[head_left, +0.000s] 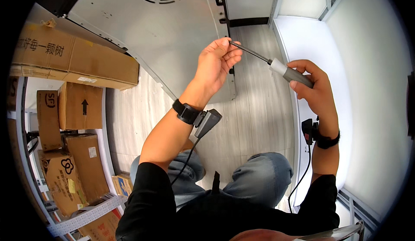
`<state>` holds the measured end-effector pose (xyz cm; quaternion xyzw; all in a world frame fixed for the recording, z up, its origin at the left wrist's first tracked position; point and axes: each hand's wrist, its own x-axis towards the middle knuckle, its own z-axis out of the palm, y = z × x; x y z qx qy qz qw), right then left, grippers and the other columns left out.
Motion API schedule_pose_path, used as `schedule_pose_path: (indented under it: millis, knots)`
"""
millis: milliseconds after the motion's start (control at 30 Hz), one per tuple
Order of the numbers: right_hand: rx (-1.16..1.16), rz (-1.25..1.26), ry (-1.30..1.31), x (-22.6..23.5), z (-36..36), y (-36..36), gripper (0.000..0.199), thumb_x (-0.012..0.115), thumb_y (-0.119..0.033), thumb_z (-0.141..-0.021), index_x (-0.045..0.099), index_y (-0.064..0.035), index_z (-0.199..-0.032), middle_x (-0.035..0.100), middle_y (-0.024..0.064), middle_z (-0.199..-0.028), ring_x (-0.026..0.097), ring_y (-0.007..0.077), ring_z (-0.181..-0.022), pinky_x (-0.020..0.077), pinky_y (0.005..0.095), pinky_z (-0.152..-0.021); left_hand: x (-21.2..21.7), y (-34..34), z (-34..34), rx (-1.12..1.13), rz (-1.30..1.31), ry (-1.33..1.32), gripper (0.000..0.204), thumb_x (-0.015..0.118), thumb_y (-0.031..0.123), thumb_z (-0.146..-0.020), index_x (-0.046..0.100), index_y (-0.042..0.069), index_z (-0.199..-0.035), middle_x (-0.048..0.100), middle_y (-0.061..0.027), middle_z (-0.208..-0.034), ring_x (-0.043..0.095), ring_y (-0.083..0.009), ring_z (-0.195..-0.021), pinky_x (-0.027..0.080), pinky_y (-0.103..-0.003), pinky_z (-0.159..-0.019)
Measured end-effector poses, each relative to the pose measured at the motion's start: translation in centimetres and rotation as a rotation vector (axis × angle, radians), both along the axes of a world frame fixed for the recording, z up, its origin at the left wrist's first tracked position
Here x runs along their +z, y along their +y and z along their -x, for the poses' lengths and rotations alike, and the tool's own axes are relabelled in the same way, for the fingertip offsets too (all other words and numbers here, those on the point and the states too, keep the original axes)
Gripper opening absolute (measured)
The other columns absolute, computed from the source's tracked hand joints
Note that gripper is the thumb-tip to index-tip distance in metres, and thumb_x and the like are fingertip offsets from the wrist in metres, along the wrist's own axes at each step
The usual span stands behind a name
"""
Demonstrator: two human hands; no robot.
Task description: The person uses a screwdriver to tighten screws on the back panel of a large white appliance. They systematically move from one screw to the next, securing the panel in place.
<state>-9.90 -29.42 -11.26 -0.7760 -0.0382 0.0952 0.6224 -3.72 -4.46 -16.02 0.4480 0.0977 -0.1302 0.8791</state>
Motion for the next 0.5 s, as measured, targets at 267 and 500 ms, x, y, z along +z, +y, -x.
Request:
schedule_pose_path:
  millis: [267,500]
  knots:
    - [-0.098,-0.098,0.09,3.9,1.8,4.7,0.042,0.063,-0.006,-0.078,0.048,-0.0041,-0.117,0.053,0.0051,-0.09,0.052,0.0086,-0.064,0.0436,0.0217,-0.048,4.2,0.1,-2.3,0.019,0.044,-0.019,0.018,0.047,0.021,-0.097,0.055,0.005,-0.098,0.058,-0.0018,-0.081,0.054,-0.0102,-0.066,0.049,-0.024,-0.062]
    - [-0.312,-0.294,0.173,-0.3,6.7,10.1,0.038,0.058,-0.003,-0.083,0.043,-0.0031,-0.118,0.055,0.0103,-0.097,0.051,0.0078,-0.059,0.0432,0.0213,-0.048,1.0,-0.6,-2.1,-0.131,0.022,0.052,0.018,0.049,0.025,-0.097,0.058,0.009,-0.096,0.06,0.0005,-0.081,0.054,-0.0079,-0.065,0.047,-0.022,-0.06]
